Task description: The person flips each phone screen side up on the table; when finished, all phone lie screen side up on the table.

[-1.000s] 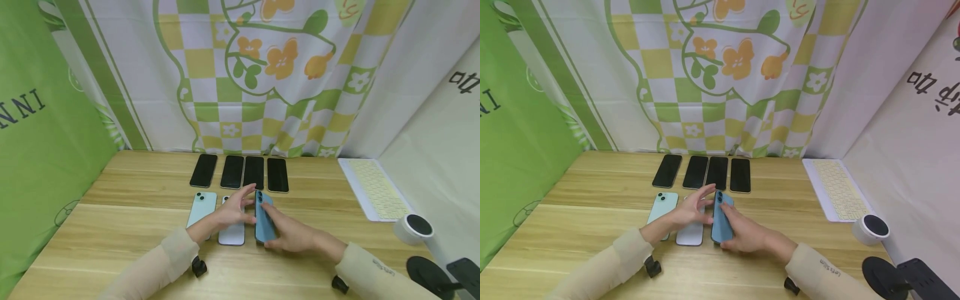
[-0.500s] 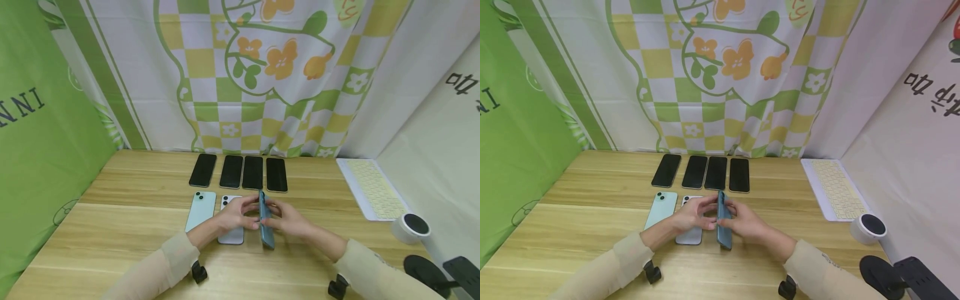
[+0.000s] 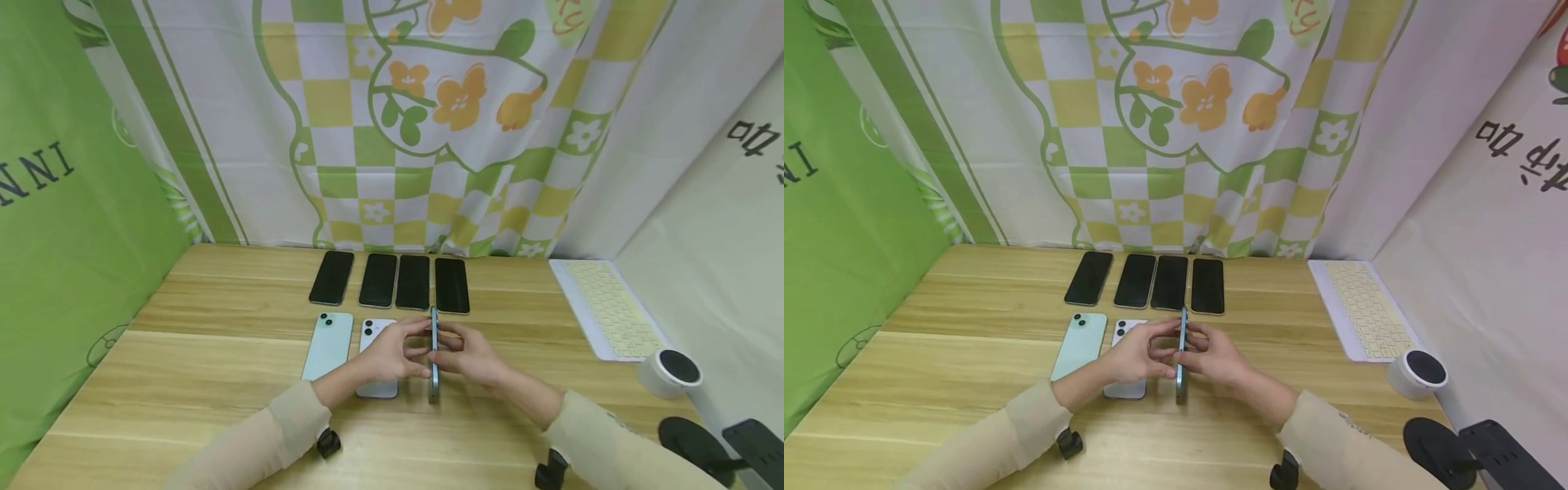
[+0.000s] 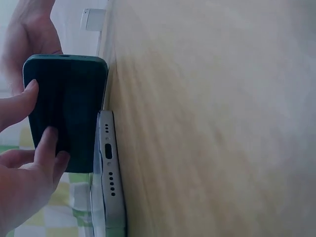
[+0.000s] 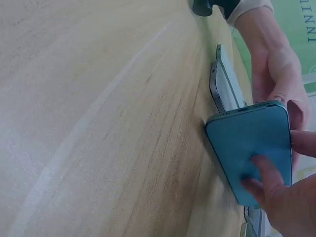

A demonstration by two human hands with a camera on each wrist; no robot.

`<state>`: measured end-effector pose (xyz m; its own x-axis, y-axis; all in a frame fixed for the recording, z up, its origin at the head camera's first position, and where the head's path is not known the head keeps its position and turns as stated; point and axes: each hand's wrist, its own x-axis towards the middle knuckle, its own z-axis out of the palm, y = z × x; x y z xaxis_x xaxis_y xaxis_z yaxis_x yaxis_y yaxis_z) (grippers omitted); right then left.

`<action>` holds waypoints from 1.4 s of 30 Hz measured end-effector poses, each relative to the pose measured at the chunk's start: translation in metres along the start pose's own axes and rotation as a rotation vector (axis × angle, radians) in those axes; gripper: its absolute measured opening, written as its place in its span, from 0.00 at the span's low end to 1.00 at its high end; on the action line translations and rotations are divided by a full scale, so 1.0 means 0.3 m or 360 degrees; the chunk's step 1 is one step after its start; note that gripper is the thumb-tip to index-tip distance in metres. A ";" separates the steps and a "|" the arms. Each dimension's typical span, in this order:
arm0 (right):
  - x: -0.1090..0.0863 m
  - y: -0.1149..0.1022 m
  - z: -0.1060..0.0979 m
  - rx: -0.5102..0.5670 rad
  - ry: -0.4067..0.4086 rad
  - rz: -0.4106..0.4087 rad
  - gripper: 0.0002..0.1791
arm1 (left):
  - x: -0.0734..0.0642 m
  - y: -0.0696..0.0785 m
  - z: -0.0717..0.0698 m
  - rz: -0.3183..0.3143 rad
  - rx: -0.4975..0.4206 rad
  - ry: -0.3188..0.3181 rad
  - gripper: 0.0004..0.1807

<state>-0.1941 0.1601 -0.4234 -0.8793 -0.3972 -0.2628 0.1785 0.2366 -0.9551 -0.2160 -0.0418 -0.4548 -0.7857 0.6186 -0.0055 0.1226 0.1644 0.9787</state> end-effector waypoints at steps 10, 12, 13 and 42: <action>-0.013 0.064 -0.040 -0.0025 0.0040 0.0101 0.36 | -0.006 0.009 0.040 -0.0018 0.1076 -0.0143 0.49; -0.016 0.077 -0.045 -0.0016 0.0049 0.0111 0.36 | -0.006 0.012 0.049 -0.0039 0.1202 -0.0158 0.49; -0.017 0.084 -0.047 -0.0010 0.0061 0.0112 0.35 | -0.006 0.013 0.051 -0.0043 0.1240 -0.0165 0.49; -0.041 0.052 -0.063 0.0152 0.0107 0.0312 0.32 | -0.011 0.018 0.062 -0.0093 0.1609 -0.0330 0.41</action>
<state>-0.1888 0.1855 -0.4324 -0.8503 -0.2914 -0.4382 0.3873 0.2172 -0.8960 -0.2014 -0.0287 -0.4533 -0.6987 0.6933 -0.1765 0.6151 0.7081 0.3468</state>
